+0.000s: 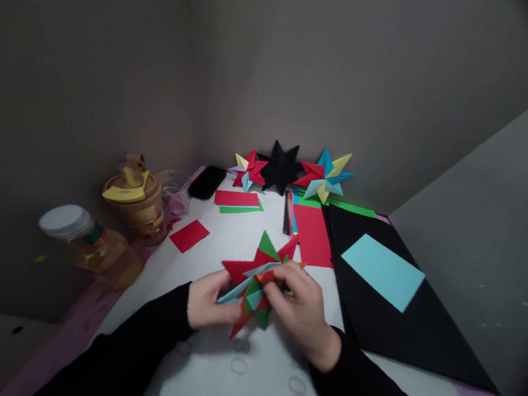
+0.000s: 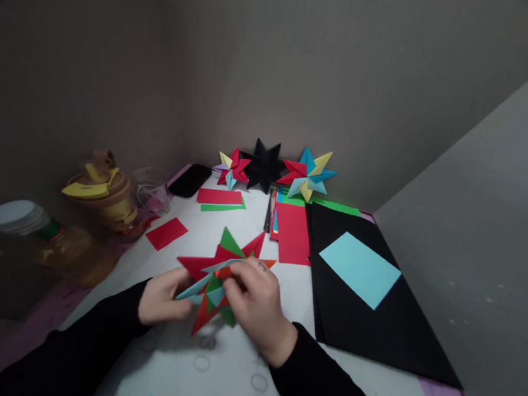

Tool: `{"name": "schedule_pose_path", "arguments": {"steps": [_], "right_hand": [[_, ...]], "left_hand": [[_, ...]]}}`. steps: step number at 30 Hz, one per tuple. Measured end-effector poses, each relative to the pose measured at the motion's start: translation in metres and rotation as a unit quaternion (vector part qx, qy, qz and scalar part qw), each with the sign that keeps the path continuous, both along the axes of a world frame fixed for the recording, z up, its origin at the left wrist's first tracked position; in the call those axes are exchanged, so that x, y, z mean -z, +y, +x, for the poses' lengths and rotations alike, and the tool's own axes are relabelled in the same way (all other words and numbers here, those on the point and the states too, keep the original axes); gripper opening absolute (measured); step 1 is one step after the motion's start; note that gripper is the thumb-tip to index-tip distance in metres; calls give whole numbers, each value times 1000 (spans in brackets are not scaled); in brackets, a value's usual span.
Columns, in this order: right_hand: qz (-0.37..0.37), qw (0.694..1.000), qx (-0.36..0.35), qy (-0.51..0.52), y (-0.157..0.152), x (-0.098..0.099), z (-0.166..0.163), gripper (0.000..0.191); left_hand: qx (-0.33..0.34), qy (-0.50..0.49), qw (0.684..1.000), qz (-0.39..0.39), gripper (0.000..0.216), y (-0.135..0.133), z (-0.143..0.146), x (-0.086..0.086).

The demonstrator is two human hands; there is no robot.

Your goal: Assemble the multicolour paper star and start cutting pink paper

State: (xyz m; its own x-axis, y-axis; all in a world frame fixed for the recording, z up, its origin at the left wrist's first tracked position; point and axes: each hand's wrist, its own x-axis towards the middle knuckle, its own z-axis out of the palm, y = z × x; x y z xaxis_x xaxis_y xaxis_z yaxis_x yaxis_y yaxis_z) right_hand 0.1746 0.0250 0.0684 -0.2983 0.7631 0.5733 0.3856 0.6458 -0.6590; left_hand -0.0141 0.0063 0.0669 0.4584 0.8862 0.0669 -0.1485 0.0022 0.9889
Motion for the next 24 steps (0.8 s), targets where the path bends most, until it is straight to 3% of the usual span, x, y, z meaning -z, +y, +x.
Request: {"name": "schedule_pose_path", "arguments": {"steps": [4, 6, 9, 12, 16, 20, 24], "right_hand": [[-173, 968, 79, 165, 6, -5, -1, 13], [-226, 942, 70, 239, 10, -6, -2, 19], [-273, 912, 40, 305, 12, -6, -5, 23], [-286, 898, 24, 334, 7, -5, -8, 23], [-235, 929, -1, 286, -4, -6, -9, 17], [-70, 986, -21, 148, -8, -5, -3, 3], [56, 996, -33, 54, -4, -4, 2, 26]], "left_hand": [[63, -155, 984, -63, 103, 8, -9, 8], [68, -182, 980, -44, 97, 11, -7, 15], [42, -123, 991, 23, 84, 12, -2, 23], [-68, -15, 997, 31, 60, 8, 4, 27], [-204, 113, 972, 35, 31, 3, 10, 32], [-269, 151, 949, 70, 23, 2, 10, 34], [-289, 157, 942, 72, 21, 3, 8, 32]]}}
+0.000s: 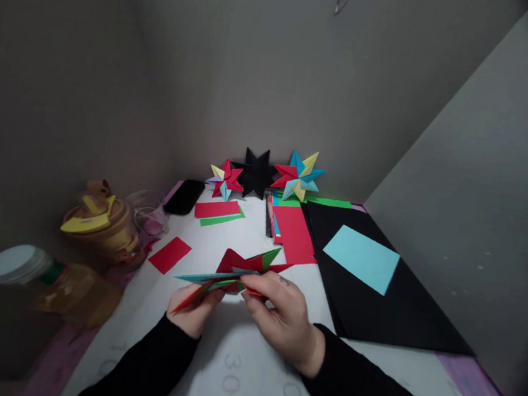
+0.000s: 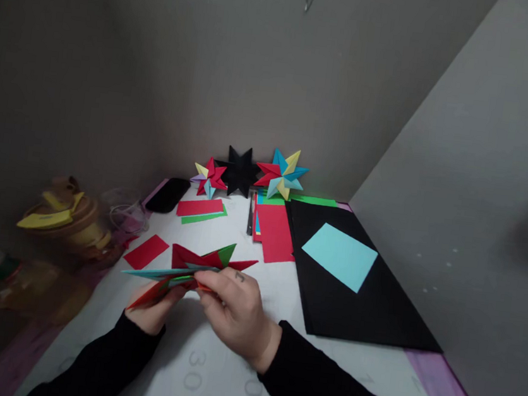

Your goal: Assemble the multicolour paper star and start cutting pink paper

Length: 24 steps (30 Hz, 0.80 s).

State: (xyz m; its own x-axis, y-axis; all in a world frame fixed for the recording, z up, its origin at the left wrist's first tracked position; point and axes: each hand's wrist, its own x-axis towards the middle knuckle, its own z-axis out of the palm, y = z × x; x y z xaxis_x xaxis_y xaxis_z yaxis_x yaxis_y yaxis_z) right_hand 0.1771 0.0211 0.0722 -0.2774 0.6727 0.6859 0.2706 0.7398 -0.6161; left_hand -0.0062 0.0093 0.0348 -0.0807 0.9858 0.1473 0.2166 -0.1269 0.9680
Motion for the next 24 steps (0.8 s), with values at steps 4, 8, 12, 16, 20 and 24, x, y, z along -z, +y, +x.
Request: {"name": "schedule_pose_path", "arguments": {"steps": [4, 8, 12, 16, 20, 24], "right_hand": [[1, 1000, 15, -6, 3, 2, 1, 29], [-19, 1000, 23, -8, 3, 3, 1, 20], [-23, 999, 19, -21, 4, 4, 1, 14], [-43, 995, 22, -85, 10, -2, 6, 7], [-15, 976, 3, -216, 18, -14, 14, 11], [48, 960, 21, -275, 24, -19, 20, 19]], "left_hand": [[-1, 8, 1000, 8, 17, 0, 0, -3], [-10, -17, 1000, -4, 16, 0, 3, -4], [-34, -25, 999, -18, 15, 1, 3, -1], [-61, 1, 998, 16, 15, 4, -1, 1], [-56, 20, 997, 58, 17, 7, -8, 2], [-32, 35, 995, 90, 17, 9, -10, 5]]}}
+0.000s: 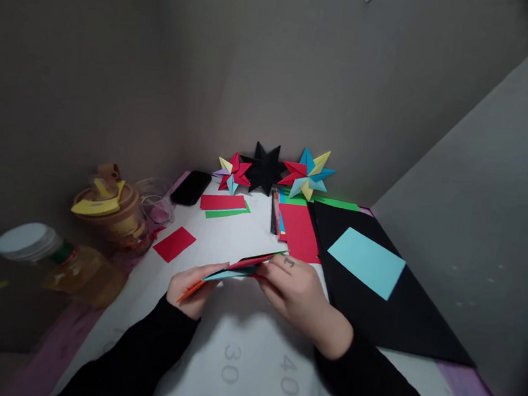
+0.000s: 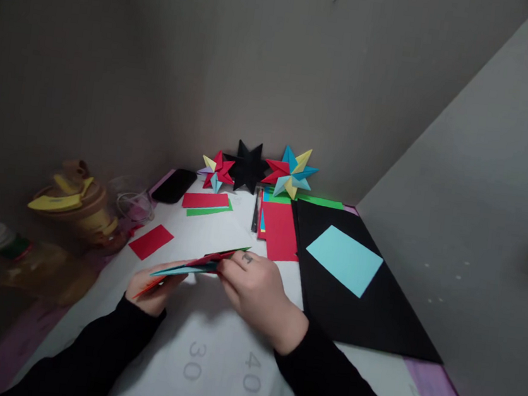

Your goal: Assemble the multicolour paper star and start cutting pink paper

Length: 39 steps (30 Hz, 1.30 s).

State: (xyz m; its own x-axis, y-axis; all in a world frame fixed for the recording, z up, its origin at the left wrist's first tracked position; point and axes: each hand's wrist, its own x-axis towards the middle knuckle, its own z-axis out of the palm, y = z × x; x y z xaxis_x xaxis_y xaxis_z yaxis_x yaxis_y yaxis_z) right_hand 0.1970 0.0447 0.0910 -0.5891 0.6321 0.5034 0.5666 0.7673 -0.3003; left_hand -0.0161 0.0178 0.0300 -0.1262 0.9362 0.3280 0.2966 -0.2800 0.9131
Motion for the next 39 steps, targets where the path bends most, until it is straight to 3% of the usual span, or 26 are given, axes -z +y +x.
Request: {"name": "schedule_pose_path", "arguments": {"steps": [4, 11, 17, 22, 26, 32, 37, 39], "right_hand": [[-1, 1000, 18, -2, 4, 2, 1, 20], [-72, 996, 36, 28, 9, 0, 4, 17], [-159, 987, 26, 19, 12, -8, 11, 18], [-270, 963, -13, 4, 16, -14, 19, 16], [-374, 926, -33, 48, 22, -11, 20, 15], [-471, 872, -65, 116, 30, -2, 19, 14], [-484, 863, -99, 102, 31, -4, 21, 16], [-460, 879, -82, 96, 29, -5, 20, 15]], "left_hand": [[7, -16, 1000, -22, 14, 1, 1, 1], [52, -45, 991, -119, 19, 6, 0, -2], [164, -117, 956, -213, 34, 8, -1, -10], [241, -157, 925, -251, 33, 7, -2, -21], [251, -164, 915, -271, 35, 7, -2, -26], [236, -163, 920, -268, 32, 6, -3, -28], [235, -159, 919, -273, 34, 6, -3, -25], [218, -146, 931, -253, 32, 5, -2, -24]]}}
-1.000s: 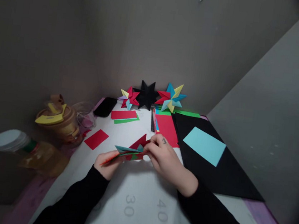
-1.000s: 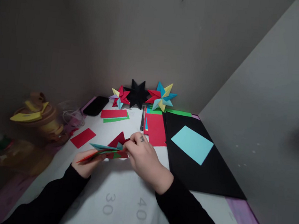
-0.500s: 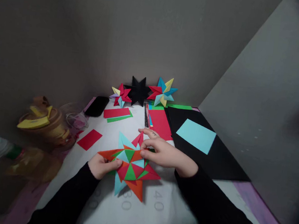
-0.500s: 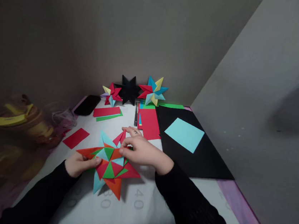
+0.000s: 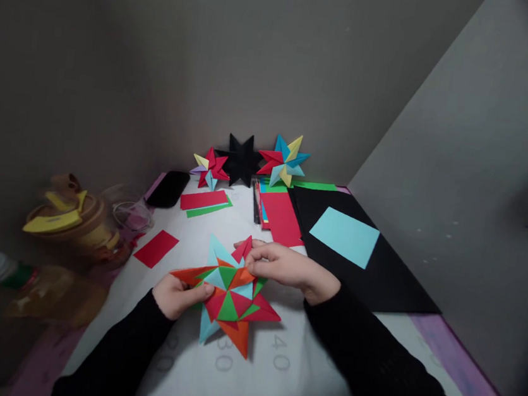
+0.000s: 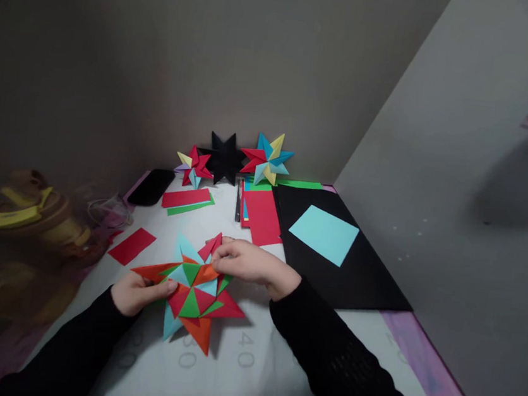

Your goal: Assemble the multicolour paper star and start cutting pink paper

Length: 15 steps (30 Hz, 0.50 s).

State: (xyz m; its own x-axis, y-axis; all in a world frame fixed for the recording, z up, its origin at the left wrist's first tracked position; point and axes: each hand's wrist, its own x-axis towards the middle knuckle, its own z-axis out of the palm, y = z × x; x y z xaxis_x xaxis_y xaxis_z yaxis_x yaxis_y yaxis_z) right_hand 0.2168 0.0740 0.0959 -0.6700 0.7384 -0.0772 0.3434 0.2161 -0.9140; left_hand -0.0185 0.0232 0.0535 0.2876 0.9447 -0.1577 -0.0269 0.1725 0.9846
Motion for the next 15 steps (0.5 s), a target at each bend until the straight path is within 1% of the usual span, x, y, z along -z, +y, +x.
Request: {"name": "schedule_pose_path", "arguments": {"steps": [2, 4, 5, 6, 9, 12, 15], "right_hand": [[70, 997, 38, -17, -4, -2, -1, 13], [151, 986, 67, -37, -10, -5, -2, 5], [181, 980, 71, -49, -13, -7, -1, 2], [206, 974, 72, -62, -16, -9, -1, 4], [273, 956, 65, -90, -23, -13, 0, 18], [332, 938, 59, -84, -24, -12, 1, 32], [369, 926, 52, -68, -21, -7, 0, 34]], "left_hand": [[-50, 42, 997, 51, 26, -1, 1, 1], [-116, 97, 982, 117, 18, -2, 2, 1], [-138, 118, 972, 147, 15, -2, 2, 1], [-151, 132, 964, 174, 12, -3, 2, 1], [-158, 159, 947, 230, 12, -6, 2, 1], [-165, 177, 936, 257, 14, -7, 1, 4], [-157, 172, 937, 259, 15, -7, 0, 8]]}}
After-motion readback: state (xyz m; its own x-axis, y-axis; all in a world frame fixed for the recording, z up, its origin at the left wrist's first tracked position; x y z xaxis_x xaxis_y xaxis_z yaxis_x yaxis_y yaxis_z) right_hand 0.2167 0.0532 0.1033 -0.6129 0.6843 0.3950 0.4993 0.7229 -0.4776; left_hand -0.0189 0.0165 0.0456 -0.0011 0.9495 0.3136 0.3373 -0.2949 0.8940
